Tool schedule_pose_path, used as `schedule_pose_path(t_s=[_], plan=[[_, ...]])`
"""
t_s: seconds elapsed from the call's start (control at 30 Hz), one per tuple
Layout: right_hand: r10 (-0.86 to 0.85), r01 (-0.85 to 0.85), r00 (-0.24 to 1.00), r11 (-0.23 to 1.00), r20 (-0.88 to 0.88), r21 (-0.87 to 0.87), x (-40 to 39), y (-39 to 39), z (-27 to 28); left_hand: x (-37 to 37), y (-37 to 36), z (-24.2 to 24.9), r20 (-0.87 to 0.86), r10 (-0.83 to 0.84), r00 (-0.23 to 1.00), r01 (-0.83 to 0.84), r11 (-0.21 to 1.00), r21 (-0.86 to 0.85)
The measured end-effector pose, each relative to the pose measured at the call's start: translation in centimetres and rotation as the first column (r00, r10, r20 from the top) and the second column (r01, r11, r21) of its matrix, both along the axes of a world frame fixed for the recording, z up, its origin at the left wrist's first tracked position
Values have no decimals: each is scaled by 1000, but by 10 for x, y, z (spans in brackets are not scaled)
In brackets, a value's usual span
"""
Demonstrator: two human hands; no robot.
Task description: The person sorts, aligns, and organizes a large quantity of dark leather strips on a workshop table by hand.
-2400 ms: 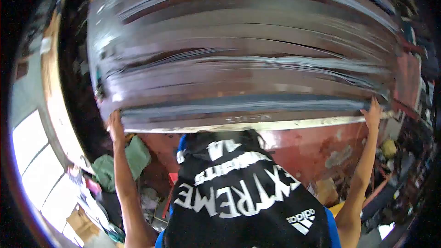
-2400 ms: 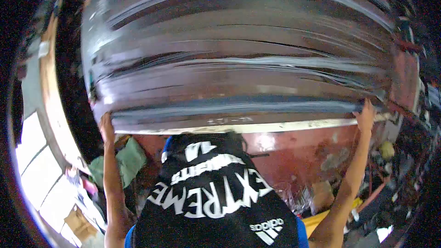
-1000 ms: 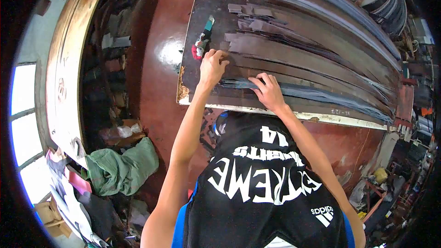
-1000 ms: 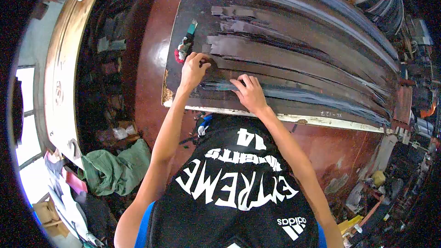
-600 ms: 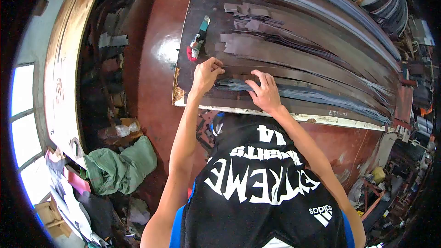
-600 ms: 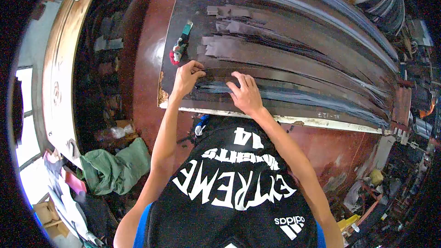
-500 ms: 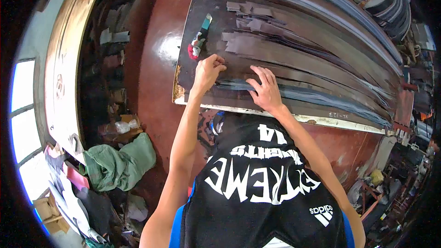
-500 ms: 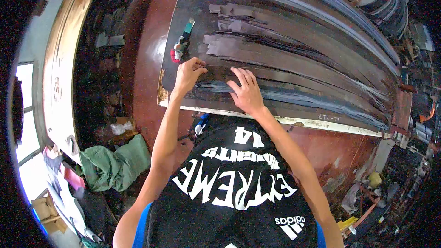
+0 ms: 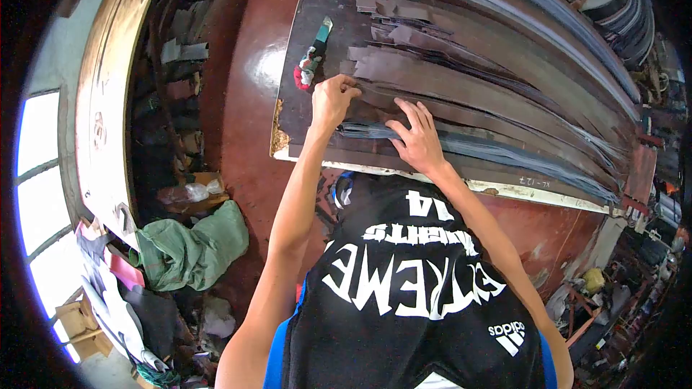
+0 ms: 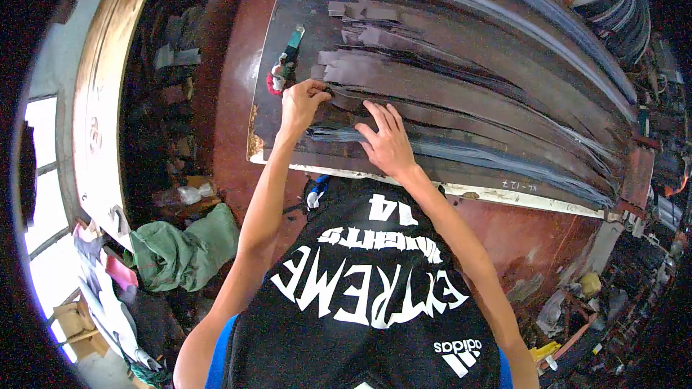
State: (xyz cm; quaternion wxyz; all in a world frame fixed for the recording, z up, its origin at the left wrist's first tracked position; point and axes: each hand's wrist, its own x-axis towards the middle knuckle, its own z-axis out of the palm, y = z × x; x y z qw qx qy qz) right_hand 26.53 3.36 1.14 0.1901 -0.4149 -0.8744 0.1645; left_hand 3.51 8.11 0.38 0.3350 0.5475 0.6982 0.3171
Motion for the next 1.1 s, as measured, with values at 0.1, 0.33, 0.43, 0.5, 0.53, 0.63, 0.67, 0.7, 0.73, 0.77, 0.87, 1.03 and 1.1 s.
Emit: schedule_pose_path(t_s=[0.1, 0.33, 0.43, 0.5, 0.53, 0.63, 0.67, 0.7, 0.73, 0.77, 0.87, 1.03, 1.1], plan=[[-7, 7, 1000, 1000, -2, -14, 1, 0, -1, 1, 1, -4, -54, 2, 999, -2, 1000, 5], [-1, 1, 1000, 1000, -8, -24, 1, 1, -2, 3, 0, -3, -55, -22, 998, 23, 1000, 21], [-9, 9, 1000, 1000, -10, -26, 1, 1, -2, 2, -1, -2, -135, -66, 989, 74, 995, 60], [-7, 7, 1000, 1000, -12, -22, 0, 1, -2, 3, -1, 0, -153, -61, 986, 72, 995, 70], [-8, 7, 1000, 1000, -13, -19, 0, 1, -2, 3, -1, 1, -170, -59, 984, 73, 994, 80], [-3, 3, 1000, 1000, -21, -5, 0, 1, -1, 1, -4, 5, -71, -97, 993, 103, 991, 81], [-3, 3, 1000, 1000, -21, -5, 0, 1, 0, -1, -7, 4, -71, -97, 993, 102, 992, 80], [-3, 3, 1000, 1000, -23, 2, 0, 2, 1, -2, -12, 4, -59, -115, 992, 122, 985, 126], [-5, 5, 1000, 1000, -24, 10, 0, 2, 2, -4, -17, 4, -49, -134, 990, 141, 975, 172], [-5, 5, 1000, 1000, -24, 8, -1, 2, 3, -5, -23, 3, -49, -135, 990, 141, 975, 170], [17, -17, 1000, 1000, -21, 17, -1, 2, 3, -8, -39, 5, 5, -172, 985, 169, 973, 159], [35, -35, 999, 999, 17, 31, -1, 1, -1, -16, -54, 1, -15, -258, 966, 256, 948, 190], [40, -41, 999, 999, 19, 30, 0, 1, -3, -17, -57, -1, -22, -253, 967, 252, 944, 212]])
